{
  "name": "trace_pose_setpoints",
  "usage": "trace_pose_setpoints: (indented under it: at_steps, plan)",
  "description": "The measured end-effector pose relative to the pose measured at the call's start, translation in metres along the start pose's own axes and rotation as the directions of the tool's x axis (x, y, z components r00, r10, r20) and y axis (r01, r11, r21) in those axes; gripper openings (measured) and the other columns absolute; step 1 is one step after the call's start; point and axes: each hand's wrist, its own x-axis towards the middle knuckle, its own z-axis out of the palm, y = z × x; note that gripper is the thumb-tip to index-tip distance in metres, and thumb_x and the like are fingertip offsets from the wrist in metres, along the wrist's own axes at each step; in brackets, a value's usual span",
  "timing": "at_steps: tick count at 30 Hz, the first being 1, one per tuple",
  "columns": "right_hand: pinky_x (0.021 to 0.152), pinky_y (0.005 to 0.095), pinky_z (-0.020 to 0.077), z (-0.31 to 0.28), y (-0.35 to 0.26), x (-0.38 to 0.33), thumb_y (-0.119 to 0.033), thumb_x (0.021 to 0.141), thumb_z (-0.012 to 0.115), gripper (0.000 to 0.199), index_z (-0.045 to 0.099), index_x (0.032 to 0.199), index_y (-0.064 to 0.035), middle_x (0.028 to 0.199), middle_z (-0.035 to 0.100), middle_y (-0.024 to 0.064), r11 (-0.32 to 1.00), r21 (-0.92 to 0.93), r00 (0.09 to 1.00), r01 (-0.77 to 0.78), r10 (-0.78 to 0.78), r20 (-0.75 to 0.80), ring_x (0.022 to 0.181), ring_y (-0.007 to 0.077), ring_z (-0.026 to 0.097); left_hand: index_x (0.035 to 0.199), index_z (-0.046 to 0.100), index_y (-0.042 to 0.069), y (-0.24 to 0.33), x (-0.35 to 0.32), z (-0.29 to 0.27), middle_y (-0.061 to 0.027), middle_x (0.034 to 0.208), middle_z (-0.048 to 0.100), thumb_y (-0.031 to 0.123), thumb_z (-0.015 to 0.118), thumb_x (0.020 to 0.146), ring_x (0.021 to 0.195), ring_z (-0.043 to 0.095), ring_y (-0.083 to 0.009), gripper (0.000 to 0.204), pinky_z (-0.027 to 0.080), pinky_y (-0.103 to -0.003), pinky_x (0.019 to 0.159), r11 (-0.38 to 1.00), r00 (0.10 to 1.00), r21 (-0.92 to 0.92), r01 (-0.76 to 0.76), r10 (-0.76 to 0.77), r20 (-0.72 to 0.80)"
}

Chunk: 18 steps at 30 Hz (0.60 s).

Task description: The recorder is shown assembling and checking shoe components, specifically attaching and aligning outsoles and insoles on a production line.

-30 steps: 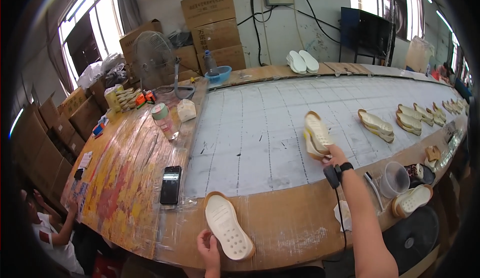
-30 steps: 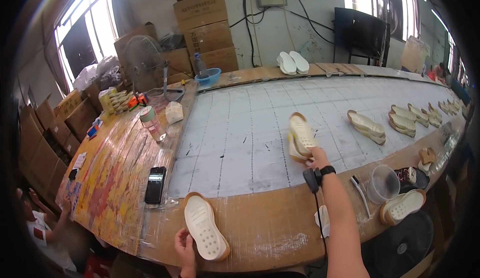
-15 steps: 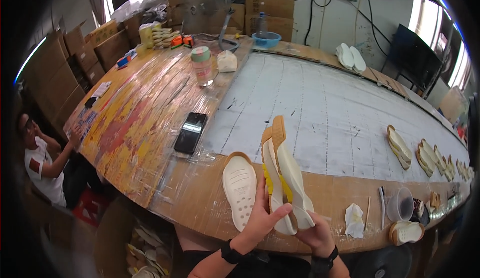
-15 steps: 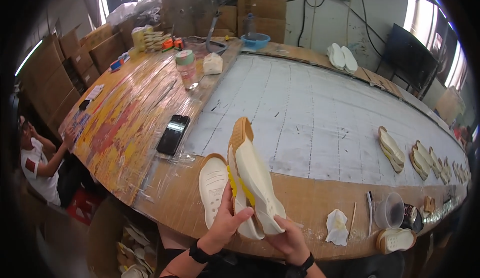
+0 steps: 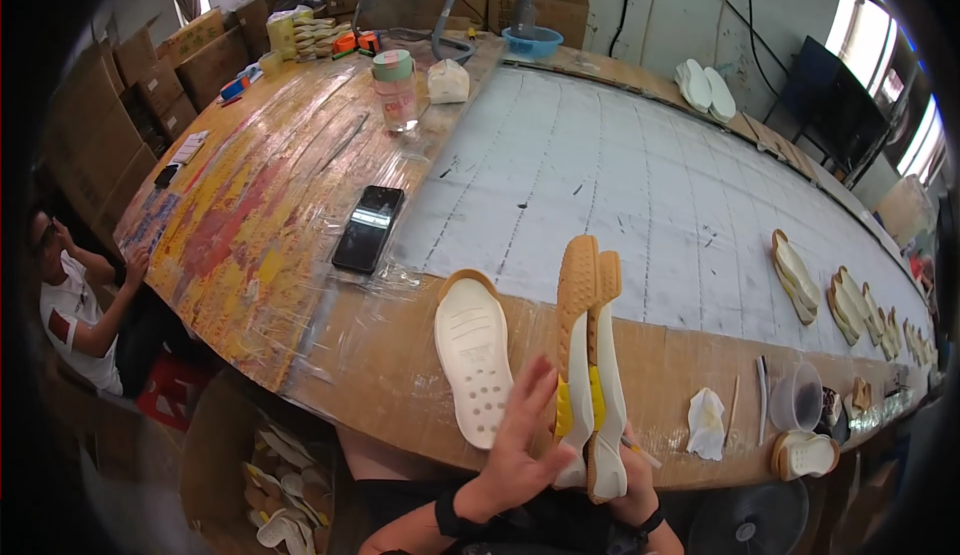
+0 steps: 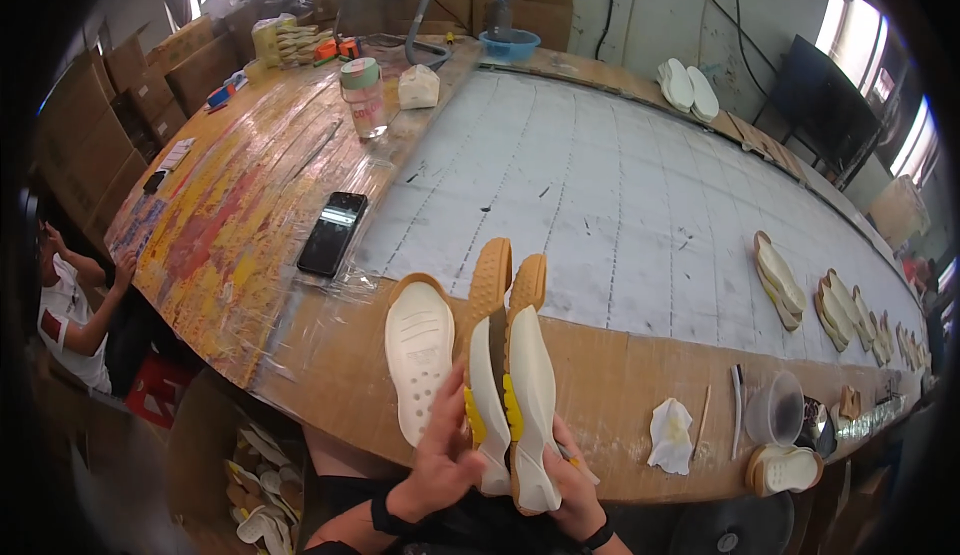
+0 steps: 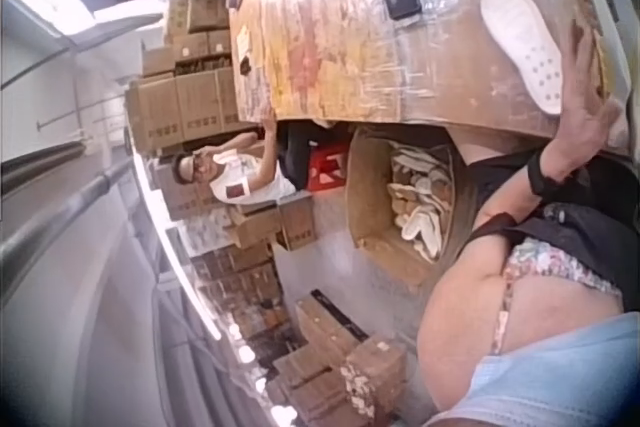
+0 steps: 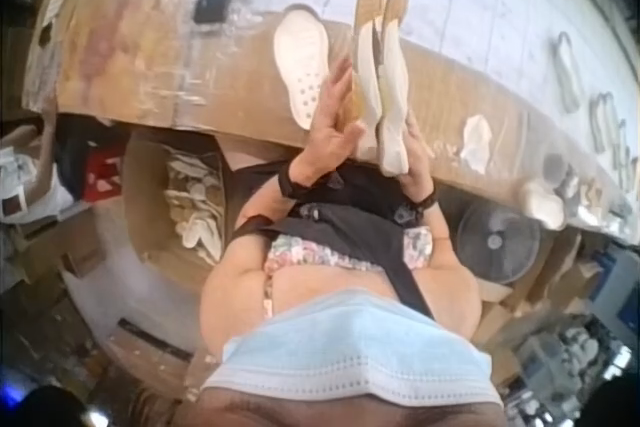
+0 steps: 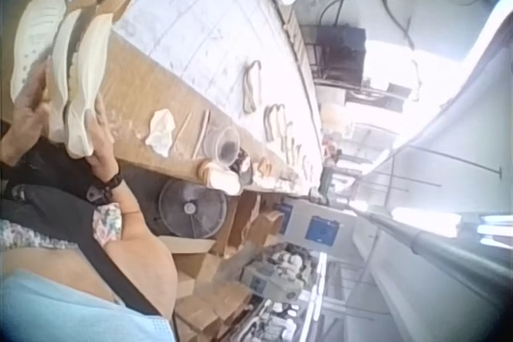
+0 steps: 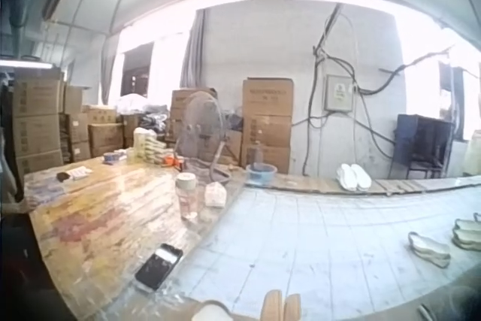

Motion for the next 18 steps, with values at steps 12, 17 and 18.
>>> trace_pose_setpoints:
  at_steps: [12,17,18]
  plan:
    - [0.089,0.0323,0.0379,-0.013,0.01,-0.003,-0.019,0.082,0.052,0.057,0.025,0.129,-0.0016,0.121,0.043,0.0118,0.99,0.099,0.994,-0.096,0.089,0.07,0.108,0.0203,0.045,0.104,0.055,-0.008,0.052,0.02,-0.024,-0.0168,0.081,0.063,0.006,0.055,0.077,0.071,0.063,-0.0182,0.031,0.047,-0.024,0.064,0.926,0.987,0.367,-0.086,0.13,-0.096]
    - [0.091,0.0326,0.0365,-0.015,0.014,-0.007,-0.018,0.086,0.047,0.052,0.024,0.13,-0.0015,0.123,0.041,0.0119,0.985,0.142,0.993,-0.1,0.091,0.069,0.11,0.0205,0.043,0.103,0.055,-0.009,0.047,0.018,-0.023,-0.0175,0.082,0.062,0.007,0.053,0.078,0.071,0.062,-0.0198,0.029,0.047,-0.025,0.064,0.904,0.99,0.425,-0.056,0.104,-0.091]
    - [0.092,0.0326,0.0362,-0.015,0.015,-0.007,-0.017,0.087,0.045,0.05,0.023,0.13,-0.0014,0.123,0.04,0.0119,0.983,0.154,0.994,-0.099,0.09,0.064,0.111,0.0206,0.043,0.104,0.054,-0.009,0.042,0.018,-0.023,-0.0183,0.084,0.062,0.008,0.053,0.08,0.072,0.062,-0.0198,0.029,0.046,-0.025,0.066,0.908,0.99,0.417,-0.044,0.096,-0.106]
